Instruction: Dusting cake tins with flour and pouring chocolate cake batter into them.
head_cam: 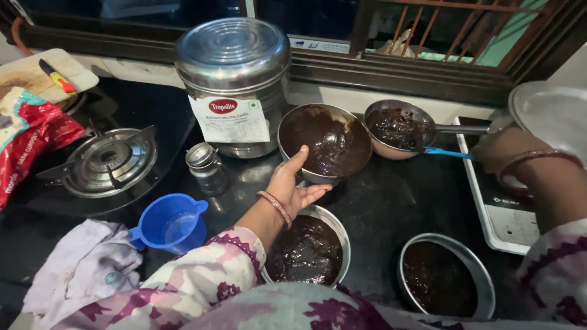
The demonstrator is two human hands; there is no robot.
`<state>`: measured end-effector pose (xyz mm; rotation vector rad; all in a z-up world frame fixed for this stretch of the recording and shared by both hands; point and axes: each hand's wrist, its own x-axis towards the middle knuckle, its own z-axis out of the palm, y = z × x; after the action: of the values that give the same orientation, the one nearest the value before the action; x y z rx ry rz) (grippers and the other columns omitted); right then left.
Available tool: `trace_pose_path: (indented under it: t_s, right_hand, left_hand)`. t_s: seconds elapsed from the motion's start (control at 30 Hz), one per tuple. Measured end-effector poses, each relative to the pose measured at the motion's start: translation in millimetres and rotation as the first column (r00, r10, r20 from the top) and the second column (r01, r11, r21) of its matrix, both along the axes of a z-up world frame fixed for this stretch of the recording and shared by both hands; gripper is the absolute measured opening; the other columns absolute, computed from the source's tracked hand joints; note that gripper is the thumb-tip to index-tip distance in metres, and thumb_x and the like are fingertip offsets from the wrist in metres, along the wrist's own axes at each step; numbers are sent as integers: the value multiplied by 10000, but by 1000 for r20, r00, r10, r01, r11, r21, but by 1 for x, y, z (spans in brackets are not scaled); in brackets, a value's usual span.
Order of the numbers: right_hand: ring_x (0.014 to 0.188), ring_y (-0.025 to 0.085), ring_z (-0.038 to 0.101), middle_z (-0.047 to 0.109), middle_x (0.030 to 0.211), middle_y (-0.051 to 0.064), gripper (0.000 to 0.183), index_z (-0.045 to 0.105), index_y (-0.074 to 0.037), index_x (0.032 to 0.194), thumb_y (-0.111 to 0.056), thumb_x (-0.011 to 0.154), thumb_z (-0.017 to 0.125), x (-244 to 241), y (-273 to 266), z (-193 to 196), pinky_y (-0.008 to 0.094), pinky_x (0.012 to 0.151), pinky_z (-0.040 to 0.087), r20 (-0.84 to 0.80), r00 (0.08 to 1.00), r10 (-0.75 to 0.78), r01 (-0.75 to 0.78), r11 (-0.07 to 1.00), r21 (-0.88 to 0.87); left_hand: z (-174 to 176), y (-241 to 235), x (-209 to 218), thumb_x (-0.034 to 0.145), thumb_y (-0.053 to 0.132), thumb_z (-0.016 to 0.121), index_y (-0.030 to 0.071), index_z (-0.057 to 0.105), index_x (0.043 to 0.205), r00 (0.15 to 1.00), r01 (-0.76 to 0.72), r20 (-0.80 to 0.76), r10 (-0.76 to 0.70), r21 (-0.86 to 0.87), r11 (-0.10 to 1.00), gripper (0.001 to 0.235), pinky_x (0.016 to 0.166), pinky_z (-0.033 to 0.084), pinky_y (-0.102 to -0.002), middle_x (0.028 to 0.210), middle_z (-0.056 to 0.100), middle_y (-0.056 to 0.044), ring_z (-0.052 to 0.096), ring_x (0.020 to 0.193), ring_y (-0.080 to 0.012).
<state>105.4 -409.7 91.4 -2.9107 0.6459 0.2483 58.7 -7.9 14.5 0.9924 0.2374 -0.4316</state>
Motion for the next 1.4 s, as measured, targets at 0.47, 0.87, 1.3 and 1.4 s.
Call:
trace_pose_path:
  t_s: [0.47, 0.87, 1.3, 1.4]
  right_hand:
    - [996, 353, 719, 741, 1094, 214, 301, 788, -75, 1154, -271, 1043, 588, -33, 46, 25, 483, 910, 574, 41, 997, 63, -49, 959, -280]
    - [1185, 350, 676, 682, 1331, 144, 425, 700, -355, 1334, -171, 964, 597, -59, 68, 4, 493, 1001, 541, 7, 992, 123, -118, 962, -246]
    - [1146, 271, 704, 712, 1291, 86, 419, 699, -364, 1347, -197, 968, 636, -81, 73, 30, 449, 966, 578, -100, 992, 71, -100, 937, -336]
    - [1066, 291, 734, 765, 1186, 125, 406, 732, -308, 1336, -168, 969, 628, -77, 60, 16, 459, 938, 578, 6, 997, 81, -77, 969, -233]
  left_hand:
    - [-1, 2, -6, 854, 579, 651, 79, 509, 1366, 1000, 8, 21, -8, -8, 1000, 730, 671, 640, -330, 1173, 711, -184, 761, 857, -310]
    - [-10, 6, 0, 824, 576, 689, 108, 501, 1376, 1000, -16, -15, 16, -41, 999, 748, 651, 635, -337, 1154, 711, -201, 760, 853, -339]
    - [-7, 4, -4, 830, 572, 688, 96, 466, 1405, 999, -31, -24, 30, -53, 998, 779, 694, 646, -350, 1248, 665, -227, 758, 893, -356]
    - [-7, 5, -6, 823, 572, 687, 97, 466, 1404, 999, -40, -23, 38, -61, 997, 782, 687, 646, -351, 1261, 655, -211, 756, 891, -362]
